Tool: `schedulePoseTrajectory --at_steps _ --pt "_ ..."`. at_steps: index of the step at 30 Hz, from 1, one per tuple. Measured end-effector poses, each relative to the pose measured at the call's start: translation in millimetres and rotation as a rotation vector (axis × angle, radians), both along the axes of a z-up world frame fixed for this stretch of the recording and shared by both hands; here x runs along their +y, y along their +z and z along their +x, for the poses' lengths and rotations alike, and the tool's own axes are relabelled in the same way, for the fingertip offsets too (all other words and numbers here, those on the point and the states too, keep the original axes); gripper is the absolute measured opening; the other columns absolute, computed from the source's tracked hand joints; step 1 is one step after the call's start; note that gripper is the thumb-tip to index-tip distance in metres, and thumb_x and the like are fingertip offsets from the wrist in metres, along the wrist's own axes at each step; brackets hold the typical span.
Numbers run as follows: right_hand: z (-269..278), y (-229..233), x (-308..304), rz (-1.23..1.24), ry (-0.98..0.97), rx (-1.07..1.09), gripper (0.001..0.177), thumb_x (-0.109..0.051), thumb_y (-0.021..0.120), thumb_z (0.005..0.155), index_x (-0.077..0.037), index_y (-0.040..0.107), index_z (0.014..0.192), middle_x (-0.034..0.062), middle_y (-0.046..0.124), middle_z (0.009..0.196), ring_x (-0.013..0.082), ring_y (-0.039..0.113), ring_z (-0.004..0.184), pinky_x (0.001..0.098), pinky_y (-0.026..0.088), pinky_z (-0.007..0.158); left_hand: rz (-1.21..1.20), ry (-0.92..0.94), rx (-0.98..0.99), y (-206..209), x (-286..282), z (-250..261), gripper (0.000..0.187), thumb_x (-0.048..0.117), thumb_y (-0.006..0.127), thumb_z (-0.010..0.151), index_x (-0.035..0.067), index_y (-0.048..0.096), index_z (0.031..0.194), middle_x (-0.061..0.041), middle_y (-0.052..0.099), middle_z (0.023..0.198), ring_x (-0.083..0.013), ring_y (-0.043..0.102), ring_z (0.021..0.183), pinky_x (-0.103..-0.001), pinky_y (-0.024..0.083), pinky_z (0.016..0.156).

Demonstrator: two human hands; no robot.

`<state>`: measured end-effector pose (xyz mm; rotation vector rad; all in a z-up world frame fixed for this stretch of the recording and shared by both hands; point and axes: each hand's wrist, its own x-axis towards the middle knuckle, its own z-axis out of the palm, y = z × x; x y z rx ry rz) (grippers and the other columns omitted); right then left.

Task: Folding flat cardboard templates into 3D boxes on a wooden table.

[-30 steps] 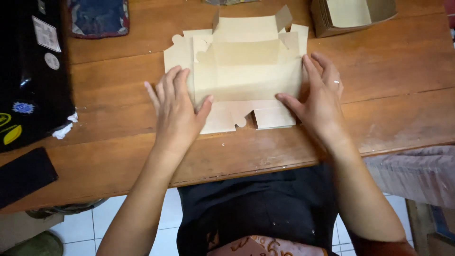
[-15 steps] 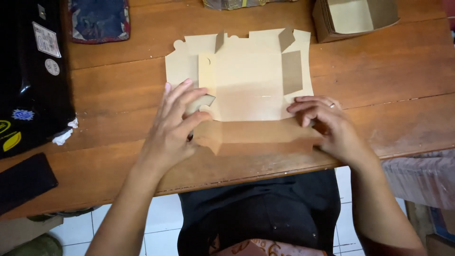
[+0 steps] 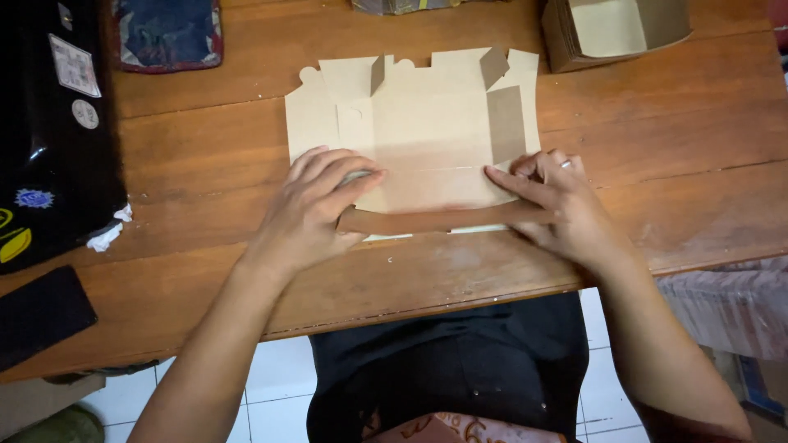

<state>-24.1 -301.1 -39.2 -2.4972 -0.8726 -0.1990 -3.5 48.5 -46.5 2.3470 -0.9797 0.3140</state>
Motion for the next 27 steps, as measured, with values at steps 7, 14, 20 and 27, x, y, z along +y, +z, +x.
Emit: schedulePoseTrajectory --at_steps 7,14,20,27 --pt "3 3 12 0.144 -0.025 -0.158 0.019 -0.033 0.07 0.091 -0.016 0.075 0.089 0.0053 0.064 0.125 0.0298 0.053 0.112 0.0369 0.03 0.086 -0.051 -0.014 0.008 12 -3 0 0.064 0.019 0.084 0.059 0.021 0.066 0.12 -0.002 0.059 0.111 -0.0269 0.056 0.11 -0.049 0.038 0.103" --pt "0 10 13 0.058 0.002 -0.13 0.033 -0.042 0.07 0.086 -0.02 0.07 0.111 -0.0021 0.069 0.124 0.0251 0.059 0.111 0.0363 0.034 0.088 -0.055 -0.102 -0.195 6 -1 0 0.04 0.036 0.078 0.073 0.02 0.07 0.109 -0.001 0.065 0.114 -0.0259 0.057 0.115 -0.047 0.041 0.103" --pt "0 0 15 0.189 -0.026 -0.122 0.024 -0.028 0.061 0.096 -0.013 0.075 0.108 0.004 0.07 0.117 0.0261 0.056 0.098 0.0313 0.036 0.088 -0.139 -0.135 -0.057 4 -4 3 0.034 0.022 0.078 0.073 0.013 0.072 0.106 -0.002 0.068 0.111 -0.0283 0.062 0.109 -0.045 0.046 0.096" --pt "-1 -62 -24 0.156 -0.172 0.097 0.012 -0.012 0.079 0.084 -0.004 0.076 0.094 0.0139 0.074 0.092 0.0341 0.067 0.086 0.0384 0.048 0.081 -0.126 0.06 0.238 17 -10 11 0.036 0.03 0.08 0.078 0.009 0.069 0.105 -0.003 0.069 0.103 -0.0248 0.06 0.105 -0.04 0.042 0.092"
